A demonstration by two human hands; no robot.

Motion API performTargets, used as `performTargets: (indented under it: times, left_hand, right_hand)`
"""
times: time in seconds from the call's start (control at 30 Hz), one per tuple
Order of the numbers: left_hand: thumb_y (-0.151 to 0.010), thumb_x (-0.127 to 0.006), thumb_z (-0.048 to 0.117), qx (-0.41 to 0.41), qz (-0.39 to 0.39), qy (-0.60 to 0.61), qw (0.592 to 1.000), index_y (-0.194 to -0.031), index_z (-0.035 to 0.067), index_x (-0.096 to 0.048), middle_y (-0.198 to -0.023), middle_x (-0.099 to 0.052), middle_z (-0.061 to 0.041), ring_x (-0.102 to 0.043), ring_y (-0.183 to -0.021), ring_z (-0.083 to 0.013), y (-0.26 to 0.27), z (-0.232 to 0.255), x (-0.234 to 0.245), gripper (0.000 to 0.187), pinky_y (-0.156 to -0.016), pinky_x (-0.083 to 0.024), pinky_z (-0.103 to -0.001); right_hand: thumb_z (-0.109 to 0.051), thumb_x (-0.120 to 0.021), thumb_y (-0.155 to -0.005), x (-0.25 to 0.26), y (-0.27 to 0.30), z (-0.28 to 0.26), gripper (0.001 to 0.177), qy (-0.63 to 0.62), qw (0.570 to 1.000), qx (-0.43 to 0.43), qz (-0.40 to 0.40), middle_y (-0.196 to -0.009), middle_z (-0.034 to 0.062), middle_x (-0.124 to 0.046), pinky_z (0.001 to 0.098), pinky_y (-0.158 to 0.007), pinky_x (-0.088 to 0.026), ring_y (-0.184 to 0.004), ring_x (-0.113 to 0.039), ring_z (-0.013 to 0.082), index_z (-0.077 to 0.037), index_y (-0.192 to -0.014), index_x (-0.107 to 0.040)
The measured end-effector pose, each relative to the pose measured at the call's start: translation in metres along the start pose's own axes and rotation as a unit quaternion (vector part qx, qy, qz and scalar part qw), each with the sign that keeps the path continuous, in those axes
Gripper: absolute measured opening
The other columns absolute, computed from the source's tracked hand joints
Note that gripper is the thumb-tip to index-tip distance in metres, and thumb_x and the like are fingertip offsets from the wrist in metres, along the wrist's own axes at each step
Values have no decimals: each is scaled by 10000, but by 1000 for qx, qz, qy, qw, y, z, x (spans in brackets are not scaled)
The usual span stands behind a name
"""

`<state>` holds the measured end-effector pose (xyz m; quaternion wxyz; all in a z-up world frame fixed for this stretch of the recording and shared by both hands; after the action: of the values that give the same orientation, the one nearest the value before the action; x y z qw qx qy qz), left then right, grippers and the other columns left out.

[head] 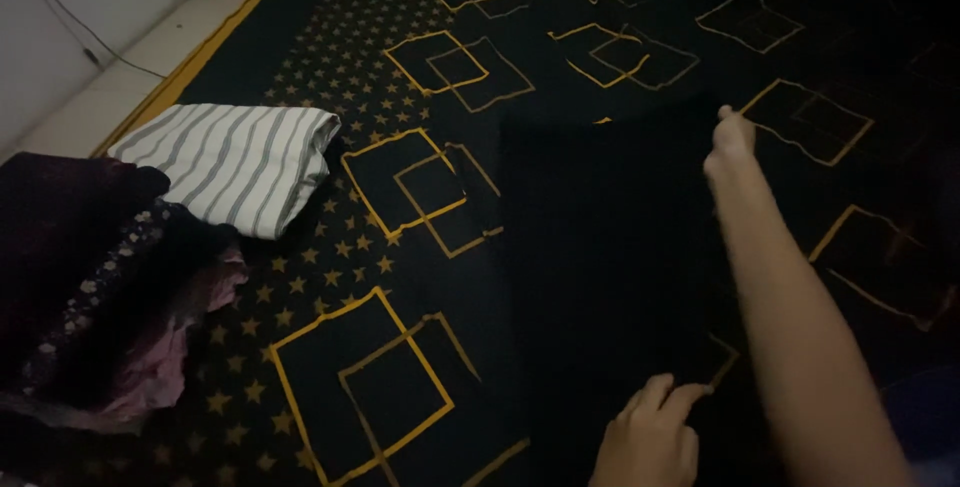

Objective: Folding black clothes and denim jeans on a floor mat.

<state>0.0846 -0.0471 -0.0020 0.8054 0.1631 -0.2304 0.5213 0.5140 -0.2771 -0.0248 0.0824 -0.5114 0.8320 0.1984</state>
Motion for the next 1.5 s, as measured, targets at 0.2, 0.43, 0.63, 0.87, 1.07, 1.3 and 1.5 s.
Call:
performTargets:
  times: [0.2,0.43,0.63,0.87,1.07,1.3,1.5]
  left_hand:
    - [-924,-532,-28,18,-8,47,999,-1426,-21,-549,-1302,-591,-227,-670,-1101,-380,-4,-7,-2,502,-941,-553,-460]
    - [-926,-502,-15,44,-60,103,992,-1464,-4,-520,-1277,-594,-229,-684,-1024,-370,7,7,10,539,-929,-559,-444]
    - [-926,-510,-29,5,-2,163,987,-1560,18,-414,-1516,-509,-229,-554,-1329,-374,-4,-10,5,643,-1106,-436,-444]
    - [-920,-503,16,151,-25,225,962,-1698,126,-57,-1623,-314,-229,-433,-1429,-383,6,-48,1,904,-1174,-360,-462]
    - [-926,-733,358,-50,112,-146,982,-1591,88,-354,-1677,-201,-284,-225,-1498,-441,8,-50,-10,812,-1134,-204,-641]
    - [-904,-803,227,-159,111,-187,963,-1135,93,-685,-1539,-516,-192,-404,-1512,-359,13,-79,-74,292,-1176,-248,-659]
    - [-939,-758,115,-231,79,-22,969,-1033,-1,-658,-1266,-625,-185,-550,-1284,-337,37,-4,6,180,-1139,-390,-506]
  right_hand:
    - [-271,-411,-1133,20,-1,11,442,-11,998,31,50,-1612,186,-335,506,-1210,-357,-1443,-330,341,4,-1471,-338]
    - [-269,-412,-1075,41,17,-12,270,16,991,59,120,-1331,81,-559,466,-1132,-445,-1209,-567,235,-98,-1231,-548]
    - [-131,-395,-1050,-53,-24,-6,264,227,941,249,44,-753,12,-378,418,-658,-388,-696,-367,192,-108,-788,-380]
    - [-377,-369,-1083,-191,23,114,517,600,706,256,-276,-1468,258,-360,548,-1065,-286,-1332,-325,430,25,-1405,-413]
    - [-381,-437,-1027,-149,86,81,653,670,674,259,-171,-1693,167,-186,622,-1204,-167,-1554,-155,382,-88,-1595,-307]
    - [-400,-482,-1057,-126,0,151,617,634,650,325,-265,-1718,149,-197,581,-1245,-189,-1594,-155,362,-121,-1593,-355]
    - [-420,-530,-1018,-127,84,65,637,552,702,325,-312,-1702,175,-197,537,-1233,-208,-1577,-111,373,-97,-1552,-401]
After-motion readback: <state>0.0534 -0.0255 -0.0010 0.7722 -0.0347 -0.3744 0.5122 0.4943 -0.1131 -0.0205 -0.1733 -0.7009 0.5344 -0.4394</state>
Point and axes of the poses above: each hand's wrist, its own y-axis away from the middle knuckle, its own x-axis out of the back of the hand, z = x × y, the point moved 10 cm from there along -y, towards the middle knuckle
